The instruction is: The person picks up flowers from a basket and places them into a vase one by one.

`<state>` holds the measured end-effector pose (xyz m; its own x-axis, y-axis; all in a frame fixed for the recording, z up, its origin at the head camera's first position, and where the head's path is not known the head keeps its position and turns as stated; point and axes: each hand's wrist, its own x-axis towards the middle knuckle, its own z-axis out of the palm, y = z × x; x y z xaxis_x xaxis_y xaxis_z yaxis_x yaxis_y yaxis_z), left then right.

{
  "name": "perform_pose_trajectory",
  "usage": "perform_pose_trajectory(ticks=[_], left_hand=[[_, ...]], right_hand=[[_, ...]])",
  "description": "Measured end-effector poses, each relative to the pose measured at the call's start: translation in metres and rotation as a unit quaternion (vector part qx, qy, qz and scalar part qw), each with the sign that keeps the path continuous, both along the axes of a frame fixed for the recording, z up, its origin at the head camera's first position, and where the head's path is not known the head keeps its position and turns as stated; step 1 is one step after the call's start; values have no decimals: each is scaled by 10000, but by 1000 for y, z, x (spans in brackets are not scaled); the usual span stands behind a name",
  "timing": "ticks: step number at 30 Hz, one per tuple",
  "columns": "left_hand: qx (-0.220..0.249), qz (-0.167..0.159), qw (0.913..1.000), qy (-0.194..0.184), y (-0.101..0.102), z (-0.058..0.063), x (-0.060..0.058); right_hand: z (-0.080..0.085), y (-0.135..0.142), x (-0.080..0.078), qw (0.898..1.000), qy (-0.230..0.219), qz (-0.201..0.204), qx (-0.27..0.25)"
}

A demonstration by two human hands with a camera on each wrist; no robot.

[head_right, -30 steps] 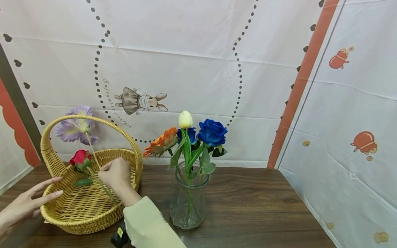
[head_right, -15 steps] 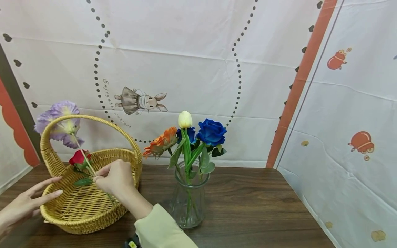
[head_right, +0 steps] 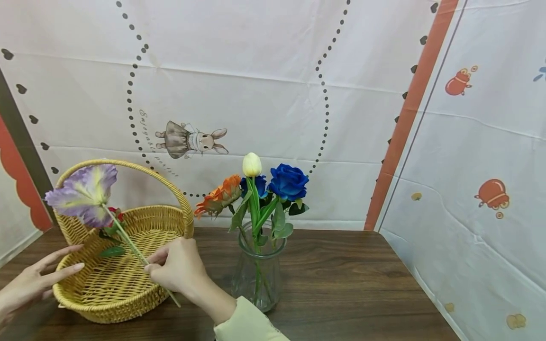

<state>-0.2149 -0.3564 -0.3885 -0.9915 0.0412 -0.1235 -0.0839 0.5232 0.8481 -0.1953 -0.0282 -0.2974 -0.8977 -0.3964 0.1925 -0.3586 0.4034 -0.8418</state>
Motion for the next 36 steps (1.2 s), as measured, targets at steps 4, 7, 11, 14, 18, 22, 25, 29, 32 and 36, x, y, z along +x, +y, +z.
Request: perform_pose_trajectory(ticks=[4, 7, 11, 14, 18, 22, 25, 29, 32, 36], left_hand=[[-109, -78, 9999, -95, -3, -1, -2], [-66, -92, 9998, -141, -4, -1, -3], [134, 17, 9998, -111, -2, -2, -2], [241, 49, 9997, -91, -1, -2, 0], [173, 23, 9998, -70, 0, -1, 2], [137, 25, 9999, 16, 1, -1, 2], [145, -2, 9999, 41, 2, -1, 1], [136, 2, 9999, -22, 1, -2, 0], [127, -9, 9999, -68, 0, -1, -1], [93, 12, 9999, -68, 0, -1, -2]], right_hand=[[-3, 11, 4, 9995, -167, 208, -143], [-4, 20, 8, 9983, -193, 463, -284], [-2, 34, 11, 9951, -314, 776, -528], [-1, 43, 13, 9910, -526, 938, -794], [1, 56, 14, 9840, -872, 1047, -1144], [7, 70, 15, 9808, -958, 1169, -1233], [13, 81, 17, 9802, -874, 1290, -1222], [18, 95, 18, 9768, -923, 1391, -1341], [22, 105, 19, 9761, -937, 1389, -1382], [28, 116, 18, 9781, -755, 1366, -1376]])
